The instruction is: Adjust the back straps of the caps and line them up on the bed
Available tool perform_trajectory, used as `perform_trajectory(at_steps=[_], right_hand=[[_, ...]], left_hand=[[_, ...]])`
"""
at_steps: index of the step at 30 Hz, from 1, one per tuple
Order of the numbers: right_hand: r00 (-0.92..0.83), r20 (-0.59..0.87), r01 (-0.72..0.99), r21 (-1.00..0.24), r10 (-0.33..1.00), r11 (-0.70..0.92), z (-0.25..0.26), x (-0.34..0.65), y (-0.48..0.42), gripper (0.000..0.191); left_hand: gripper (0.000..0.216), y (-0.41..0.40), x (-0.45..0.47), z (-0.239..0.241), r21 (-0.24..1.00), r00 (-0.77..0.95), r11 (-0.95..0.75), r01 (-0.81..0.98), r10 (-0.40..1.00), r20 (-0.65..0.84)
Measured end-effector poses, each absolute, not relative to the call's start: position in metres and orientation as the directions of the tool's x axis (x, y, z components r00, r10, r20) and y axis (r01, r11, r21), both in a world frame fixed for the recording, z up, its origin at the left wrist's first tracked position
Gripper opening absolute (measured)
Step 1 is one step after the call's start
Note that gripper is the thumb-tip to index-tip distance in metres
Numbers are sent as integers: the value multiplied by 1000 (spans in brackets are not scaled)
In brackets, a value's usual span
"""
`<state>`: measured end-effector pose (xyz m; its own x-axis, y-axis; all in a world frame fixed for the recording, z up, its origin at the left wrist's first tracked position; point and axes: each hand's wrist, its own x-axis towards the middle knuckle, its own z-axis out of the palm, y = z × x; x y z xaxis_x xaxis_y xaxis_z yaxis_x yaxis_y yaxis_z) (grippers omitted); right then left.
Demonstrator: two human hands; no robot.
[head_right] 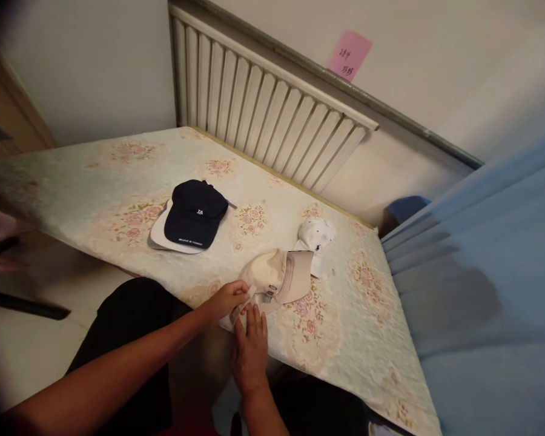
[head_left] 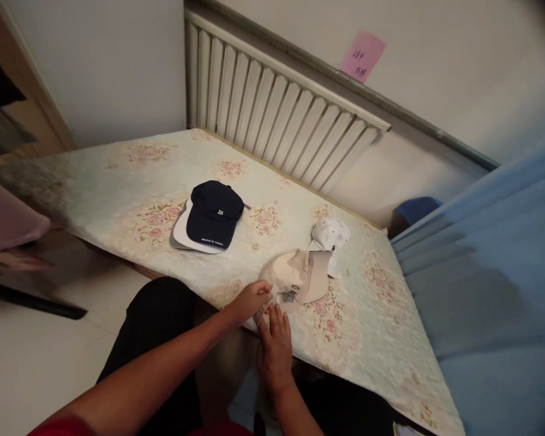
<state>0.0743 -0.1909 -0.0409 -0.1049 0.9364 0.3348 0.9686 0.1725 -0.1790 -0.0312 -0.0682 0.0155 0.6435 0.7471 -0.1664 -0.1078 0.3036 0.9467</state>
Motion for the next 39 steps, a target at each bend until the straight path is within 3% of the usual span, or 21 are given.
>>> perform_trajectory(at_steps=[7, 12, 16, 19, 21, 23, 27, 32, 39], right_hand=[[-72, 341, 975, -173, 937, 137, -50, 76, -192, 78], [-59, 348, 960, -236, 936, 148, -55, 78, -194, 72], [24, 363, 886, -439, 931, 148, -50, 83, -199, 59], [318, 281, 729, -683, 906, -44, -39, 92, -200, 42], [533, 238, 618, -765, 812, -182, -28, 100, -197, 31], [620, 284, 596, -777, 731, -203, -17, 109, -190, 26], [519, 428, 693, -718, 740, -71, -3, 122, -167, 26], [445, 387, 707, -706, 808, -51, -1, 122, -143, 33], [567, 312, 612, -779, 762, -136, 14, 107, -133, 22]], left_hand=[[16, -53, -12, 1, 980, 766, 196, -24, 634, -108], [20, -47, -16, -4, 949, 848, 303, -83, 522, -92], [23, -42, -21, 0, 904, 894, 410, -121, 440, -80], [26, -37, -24, 4, 872, 924, 474, -121, 374, -75], [26, -35, -26, 5, 853, 931, 509, -118, 357, -84], [25, -33, -27, 6, 844, 926, 519, -139, 370, -76], [20, -30, -29, 4, 853, 917, 495, -167, 395, -50], [14, -28, -30, 3, 875, 906, 443, -196, 424, -12], [16, -25, -32, 5, 882, 901, 423, -207, 434, 3]])
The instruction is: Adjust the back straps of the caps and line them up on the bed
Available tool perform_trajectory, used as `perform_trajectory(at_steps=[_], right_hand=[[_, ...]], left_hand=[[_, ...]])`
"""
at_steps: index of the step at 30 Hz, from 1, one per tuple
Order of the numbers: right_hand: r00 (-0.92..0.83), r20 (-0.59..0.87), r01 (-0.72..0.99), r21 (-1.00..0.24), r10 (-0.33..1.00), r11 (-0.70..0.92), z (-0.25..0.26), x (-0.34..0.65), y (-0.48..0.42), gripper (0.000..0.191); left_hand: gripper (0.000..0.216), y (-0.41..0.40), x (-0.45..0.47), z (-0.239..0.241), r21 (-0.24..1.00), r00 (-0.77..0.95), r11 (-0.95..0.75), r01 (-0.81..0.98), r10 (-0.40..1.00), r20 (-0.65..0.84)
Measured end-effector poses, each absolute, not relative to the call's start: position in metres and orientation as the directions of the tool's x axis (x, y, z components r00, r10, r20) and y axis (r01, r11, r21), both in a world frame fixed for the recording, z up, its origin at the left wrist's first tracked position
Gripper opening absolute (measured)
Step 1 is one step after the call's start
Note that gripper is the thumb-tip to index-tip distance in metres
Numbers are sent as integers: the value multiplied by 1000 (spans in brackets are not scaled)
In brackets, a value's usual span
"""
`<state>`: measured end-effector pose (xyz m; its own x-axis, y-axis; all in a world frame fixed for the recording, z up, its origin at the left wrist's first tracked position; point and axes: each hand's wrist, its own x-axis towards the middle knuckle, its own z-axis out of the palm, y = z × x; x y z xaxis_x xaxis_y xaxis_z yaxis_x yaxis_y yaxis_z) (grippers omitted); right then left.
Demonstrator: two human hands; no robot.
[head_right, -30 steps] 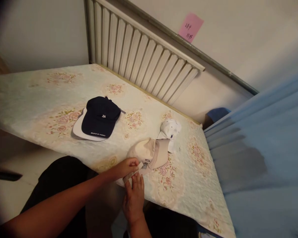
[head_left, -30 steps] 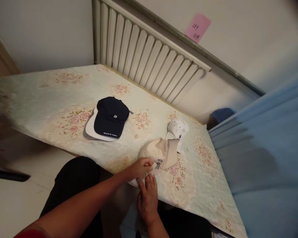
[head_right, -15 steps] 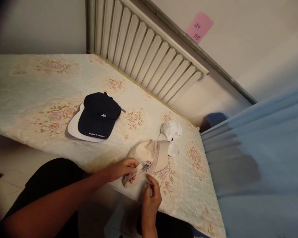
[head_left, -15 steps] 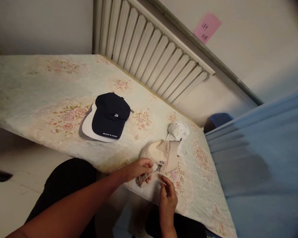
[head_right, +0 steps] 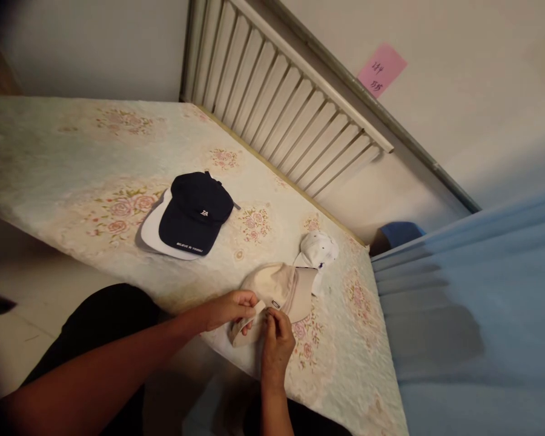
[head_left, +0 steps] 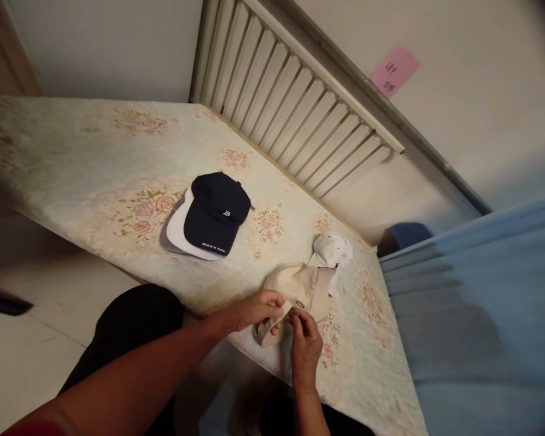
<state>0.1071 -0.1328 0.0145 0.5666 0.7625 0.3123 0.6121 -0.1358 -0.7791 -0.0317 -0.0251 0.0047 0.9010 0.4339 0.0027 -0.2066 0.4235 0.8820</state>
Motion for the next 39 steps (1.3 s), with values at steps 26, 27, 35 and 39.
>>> perform_trajectory(at_steps=[26, 27, 35, 39], right_hand=[[778, 86, 257, -948, 622, -189, 42, 91, -126, 53], [773, 67, 229, -957, 631, -178, 43, 92, -124, 53], [602, -240, -161, -971, 762, -178, 46, 102, -97, 29], [533, -302, -245, -949, 791, -197, 54, 107, -81, 30]], left_hand=[[17, -21, -41, 15, 879, 895, 417, -231, 445, 24], [17, -21, -41, 14, 879, 896, 419, -229, 443, 23], [22, -21, -41, 17, 856, 900, 450, -254, 433, 39], [24, -20, -44, 22, 860, 906, 444, -252, 420, 49]])
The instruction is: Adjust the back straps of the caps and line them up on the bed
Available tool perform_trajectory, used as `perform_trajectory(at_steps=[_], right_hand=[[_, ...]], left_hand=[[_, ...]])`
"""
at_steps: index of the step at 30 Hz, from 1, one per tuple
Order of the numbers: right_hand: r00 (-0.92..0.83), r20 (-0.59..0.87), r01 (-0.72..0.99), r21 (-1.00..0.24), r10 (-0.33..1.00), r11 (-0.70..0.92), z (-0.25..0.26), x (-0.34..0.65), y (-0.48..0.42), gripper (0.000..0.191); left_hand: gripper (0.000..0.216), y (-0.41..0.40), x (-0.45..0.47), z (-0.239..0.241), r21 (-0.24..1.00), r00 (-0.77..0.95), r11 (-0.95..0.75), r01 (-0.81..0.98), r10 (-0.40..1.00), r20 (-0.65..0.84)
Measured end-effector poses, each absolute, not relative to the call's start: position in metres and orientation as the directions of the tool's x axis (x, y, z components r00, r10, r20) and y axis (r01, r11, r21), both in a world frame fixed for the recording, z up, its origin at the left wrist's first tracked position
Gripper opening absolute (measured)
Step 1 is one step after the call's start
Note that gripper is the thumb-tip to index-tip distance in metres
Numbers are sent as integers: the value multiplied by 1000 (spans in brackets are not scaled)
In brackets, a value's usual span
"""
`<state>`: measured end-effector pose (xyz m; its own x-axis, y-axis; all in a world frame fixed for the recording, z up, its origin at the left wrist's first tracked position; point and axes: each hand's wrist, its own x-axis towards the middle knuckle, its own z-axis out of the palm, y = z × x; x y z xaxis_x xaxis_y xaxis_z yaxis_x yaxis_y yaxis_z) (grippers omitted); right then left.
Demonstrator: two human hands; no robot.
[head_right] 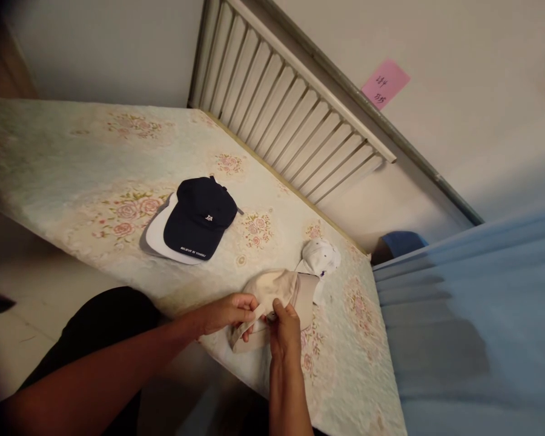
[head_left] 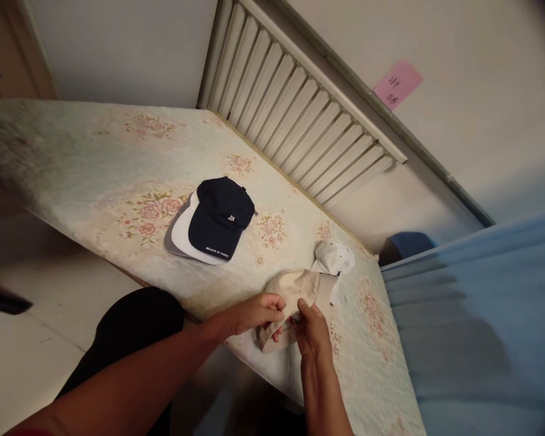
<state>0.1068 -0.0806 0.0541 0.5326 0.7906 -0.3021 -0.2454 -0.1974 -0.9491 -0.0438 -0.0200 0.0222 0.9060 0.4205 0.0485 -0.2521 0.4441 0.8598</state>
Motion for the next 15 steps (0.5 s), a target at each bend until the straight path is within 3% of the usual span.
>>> perform_trajectory(at_steps=[4, 9, 15], right_hand=[[526, -283, -263, -951, 802, -163, 70, 110, -58, 28], [527, -198, -237, -968, 826, -80, 94, 110, -22, 27], [655, 45, -174, -963, 755, 208, 110, 99, -3, 24]], left_hand=[[26, -14, -48, 25, 861, 905, 443, -252, 422, 48], [27, 4, -58, 33, 847, 834, 393, -358, 543, 100], [17, 18, -60, 39, 915, 637, 144, -377, 758, 143]])
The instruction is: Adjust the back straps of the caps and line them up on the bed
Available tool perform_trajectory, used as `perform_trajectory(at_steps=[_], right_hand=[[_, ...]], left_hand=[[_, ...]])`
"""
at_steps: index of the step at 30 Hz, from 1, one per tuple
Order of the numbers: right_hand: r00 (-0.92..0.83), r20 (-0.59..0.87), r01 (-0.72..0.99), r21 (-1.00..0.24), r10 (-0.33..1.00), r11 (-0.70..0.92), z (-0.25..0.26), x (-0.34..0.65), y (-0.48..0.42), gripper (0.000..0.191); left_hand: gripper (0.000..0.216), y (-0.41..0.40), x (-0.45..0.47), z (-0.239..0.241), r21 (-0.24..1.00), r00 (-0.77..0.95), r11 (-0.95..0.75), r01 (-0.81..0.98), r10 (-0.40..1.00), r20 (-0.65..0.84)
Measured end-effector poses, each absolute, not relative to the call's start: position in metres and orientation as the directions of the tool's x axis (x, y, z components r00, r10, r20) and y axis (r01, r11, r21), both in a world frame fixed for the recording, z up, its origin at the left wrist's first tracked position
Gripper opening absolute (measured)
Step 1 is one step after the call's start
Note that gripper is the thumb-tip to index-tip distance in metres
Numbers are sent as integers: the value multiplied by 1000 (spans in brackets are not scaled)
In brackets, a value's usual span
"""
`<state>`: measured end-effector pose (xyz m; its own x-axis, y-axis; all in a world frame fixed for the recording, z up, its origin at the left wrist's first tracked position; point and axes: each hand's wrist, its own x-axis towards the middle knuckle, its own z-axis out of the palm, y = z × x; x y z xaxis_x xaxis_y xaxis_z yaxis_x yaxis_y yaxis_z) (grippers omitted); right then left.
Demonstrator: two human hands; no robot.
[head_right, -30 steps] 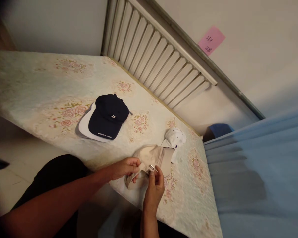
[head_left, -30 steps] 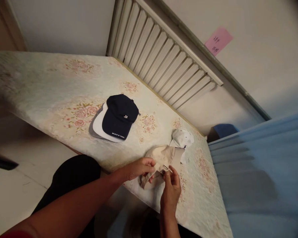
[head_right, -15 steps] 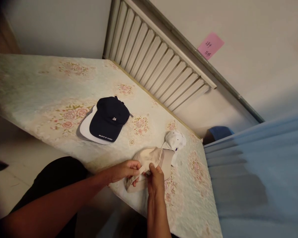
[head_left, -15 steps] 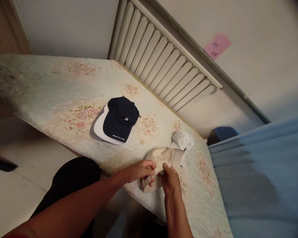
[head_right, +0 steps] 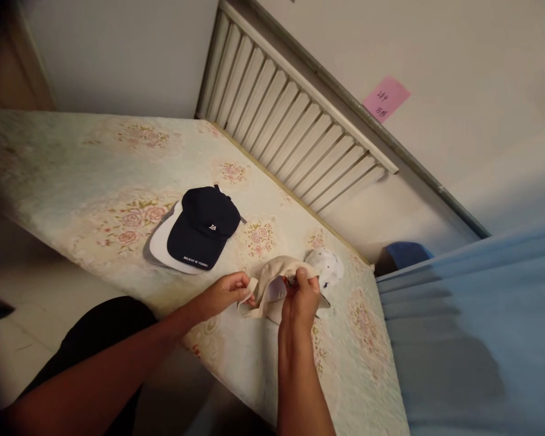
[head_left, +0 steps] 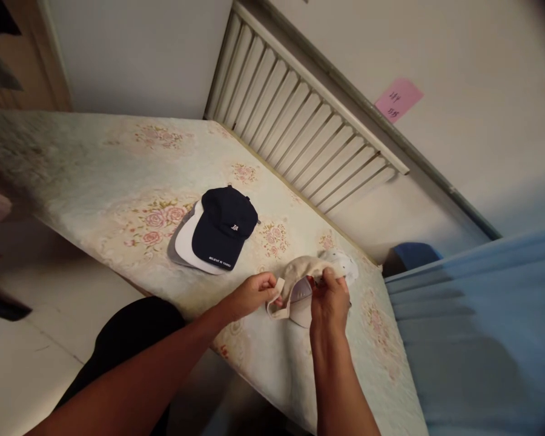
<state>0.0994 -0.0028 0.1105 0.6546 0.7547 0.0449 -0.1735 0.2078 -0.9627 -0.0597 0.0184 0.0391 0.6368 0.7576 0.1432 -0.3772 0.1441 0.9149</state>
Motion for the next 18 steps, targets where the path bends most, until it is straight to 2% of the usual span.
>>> perform_trajectory(at_steps=[3, 5, 8, 13, 15, 18], right_hand=[[671, 90, -189, -939, 736, 287, 103, 83, -5, 26], [656, 19, -246, -940, 755, 238, 92, 71, -8, 27], [621, -124, -303, -949, 774, 91, 73, 61, -11, 25], [579, -196, -304, -953, 791, -14, 51, 61, -12, 27], [556, -199, -296, -955, 807, -32, 46, 64, -12, 24], [525, -194, -288, -957, 828, -42, 39, 67, -10, 24]], left_hand=[[9, 18, -58, 36, 976, 527, -84, -202, 830, 181], [10, 18, -57, 33, 976, 463, -187, -111, 859, 217], [7, 20, -57, 28, 967, 327, -251, -45, 911, 252], [7, 20, -56, 24, 978, 201, -196, -66, 958, 205], [7, 16, -56, 23, 979, 267, -163, -125, 945, 191], [19, 10, -54, 18, 973, 495, 79, -216, 868, 40]])
